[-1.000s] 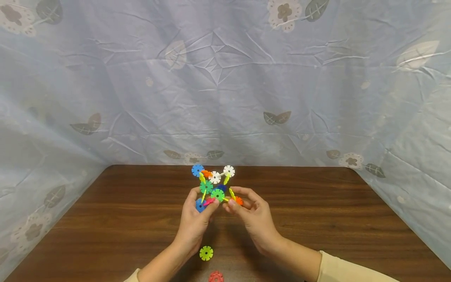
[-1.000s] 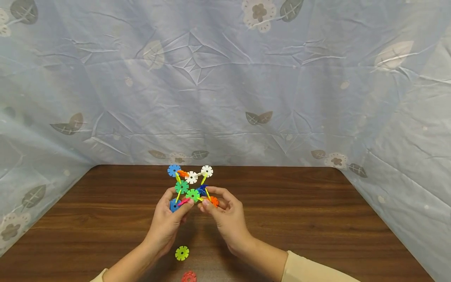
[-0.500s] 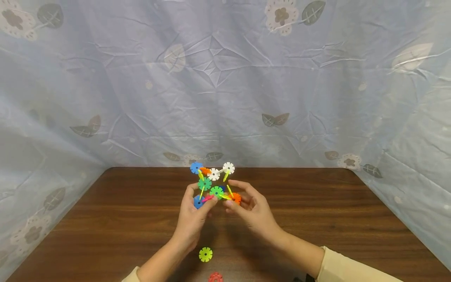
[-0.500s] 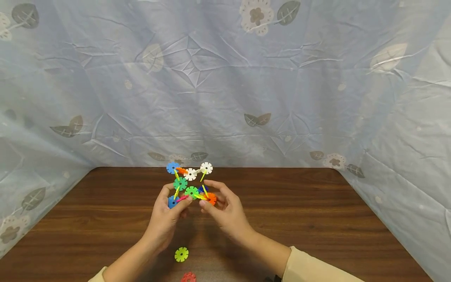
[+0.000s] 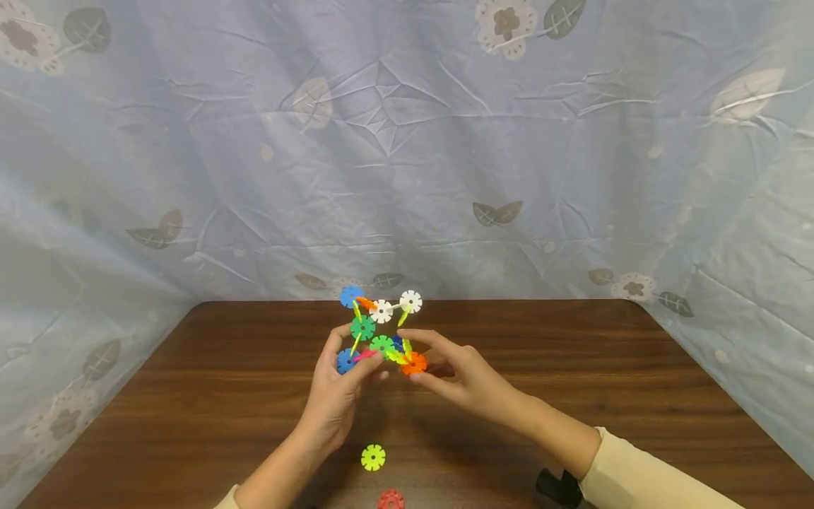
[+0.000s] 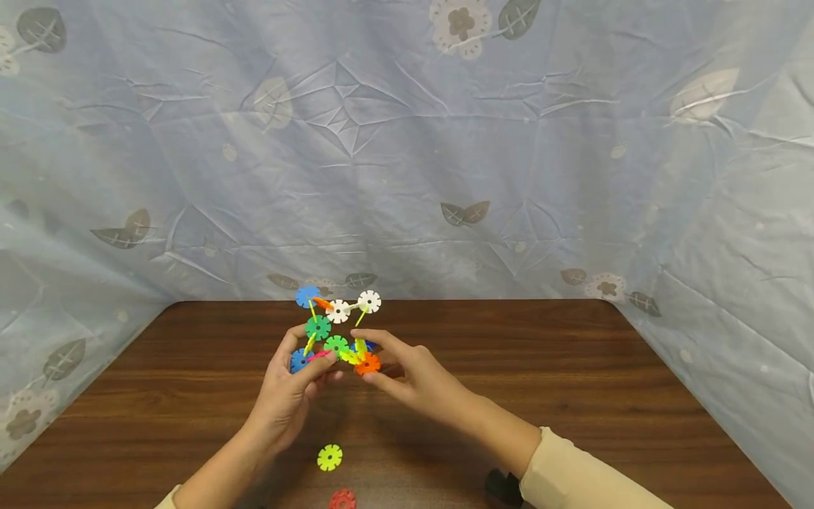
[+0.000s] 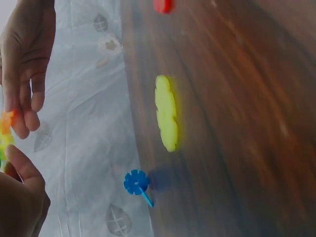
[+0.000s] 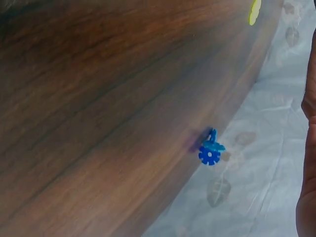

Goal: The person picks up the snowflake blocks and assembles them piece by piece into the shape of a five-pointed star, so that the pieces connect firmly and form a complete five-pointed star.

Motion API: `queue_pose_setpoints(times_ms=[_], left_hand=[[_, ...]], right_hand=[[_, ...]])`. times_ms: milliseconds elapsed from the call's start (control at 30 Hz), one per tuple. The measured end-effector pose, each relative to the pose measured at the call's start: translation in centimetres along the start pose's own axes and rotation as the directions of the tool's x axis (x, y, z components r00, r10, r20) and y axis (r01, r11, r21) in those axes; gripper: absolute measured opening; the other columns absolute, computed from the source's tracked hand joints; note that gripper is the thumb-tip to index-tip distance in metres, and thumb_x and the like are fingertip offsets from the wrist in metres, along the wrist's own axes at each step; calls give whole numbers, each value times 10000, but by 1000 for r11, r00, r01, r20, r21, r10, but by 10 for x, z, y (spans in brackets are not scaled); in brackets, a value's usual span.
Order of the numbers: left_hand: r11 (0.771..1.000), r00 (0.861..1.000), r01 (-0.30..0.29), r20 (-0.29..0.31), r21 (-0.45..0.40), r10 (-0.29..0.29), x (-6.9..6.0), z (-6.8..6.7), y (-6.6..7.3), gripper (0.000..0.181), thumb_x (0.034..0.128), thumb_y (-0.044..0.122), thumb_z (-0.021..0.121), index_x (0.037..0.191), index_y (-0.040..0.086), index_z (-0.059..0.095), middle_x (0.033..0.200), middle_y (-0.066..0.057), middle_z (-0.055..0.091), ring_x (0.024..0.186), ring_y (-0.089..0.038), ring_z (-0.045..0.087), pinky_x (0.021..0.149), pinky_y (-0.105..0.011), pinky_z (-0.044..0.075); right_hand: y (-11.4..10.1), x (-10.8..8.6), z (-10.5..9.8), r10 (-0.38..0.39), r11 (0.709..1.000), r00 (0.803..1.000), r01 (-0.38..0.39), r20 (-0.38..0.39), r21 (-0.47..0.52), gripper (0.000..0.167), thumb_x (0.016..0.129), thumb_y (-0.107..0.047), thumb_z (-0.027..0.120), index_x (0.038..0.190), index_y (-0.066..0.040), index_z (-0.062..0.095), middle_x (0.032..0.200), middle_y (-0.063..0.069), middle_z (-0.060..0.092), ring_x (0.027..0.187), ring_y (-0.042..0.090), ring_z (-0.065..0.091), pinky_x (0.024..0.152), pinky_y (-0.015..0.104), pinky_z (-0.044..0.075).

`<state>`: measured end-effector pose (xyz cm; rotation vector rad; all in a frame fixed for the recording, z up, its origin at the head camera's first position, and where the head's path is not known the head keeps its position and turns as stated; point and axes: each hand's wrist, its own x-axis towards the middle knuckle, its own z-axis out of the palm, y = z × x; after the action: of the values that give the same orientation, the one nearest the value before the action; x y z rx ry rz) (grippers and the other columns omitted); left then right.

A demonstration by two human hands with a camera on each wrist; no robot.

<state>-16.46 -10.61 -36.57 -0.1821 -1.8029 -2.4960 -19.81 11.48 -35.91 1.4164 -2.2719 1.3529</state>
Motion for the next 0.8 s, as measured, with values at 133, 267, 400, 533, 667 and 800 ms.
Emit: queue_pose_setpoints(times_ms=[133,267,400,533,667,800], left_hand=[[991,1000,28,1,-129,-28,0,2,0,443,976,-42,646,1325,186,495,1093,18,669,961,-105,713,913,-273,636],[970,998,62,40,-237,-54,-2,2,-3,463,982,-49,605,1339,220,487,1131,27,670,999,-119,727,974,-334,628],[953,994,88,91,-290,-64,-6,6,-5,552,981,-44,588,1417,241,405,1246,23,629,1111,-148,703,996,-329,614],[949,994,82,100,-303,-54,-8,11,-7,659,963,-61,606,1485,240,341,1302,-3,602,1106,-150,701,954,-298,619],[953,996,64,84,-296,-41,-8,15,-7,678,953,-81,618,1489,240,355,1268,15,636,1033,-128,712,889,-282,633],[953,997,54,76,-299,-32,-8,16,-7,665,947,-108,619,1465,238,384,1247,29,669,1036,-119,716,886,-277,635]], right_hand=[[1,1,3,-17,995,1000,16,4,99,560,985,6,680,1490,-24,440,972,166,812,907,277,800,799,334,668],[0,1,7,-1,984,1000,3,-12,179,577,974,21,687,1488,2,427,974,177,810,908,325,791,786,336,666],[-1,1,9,-6,986,1000,10,-26,169,573,967,10,701,1478,-16,443,943,167,809,876,301,791,808,331,664],[0,2,12,-57,994,998,60,-39,94,560,964,-6,715,1459,-33,455,866,122,801,785,217,768,754,302,662],[0,3,13,-108,994,992,108,-58,-1,559,960,-10,726,1449,-34,457,773,64,758,645,68,643,555,178,567],[-1,3,13,-116,991,992,112,-57,-72,568,954,-25,741,1447,-49,460,704,31,700,577,-67,445,441,87,373]])
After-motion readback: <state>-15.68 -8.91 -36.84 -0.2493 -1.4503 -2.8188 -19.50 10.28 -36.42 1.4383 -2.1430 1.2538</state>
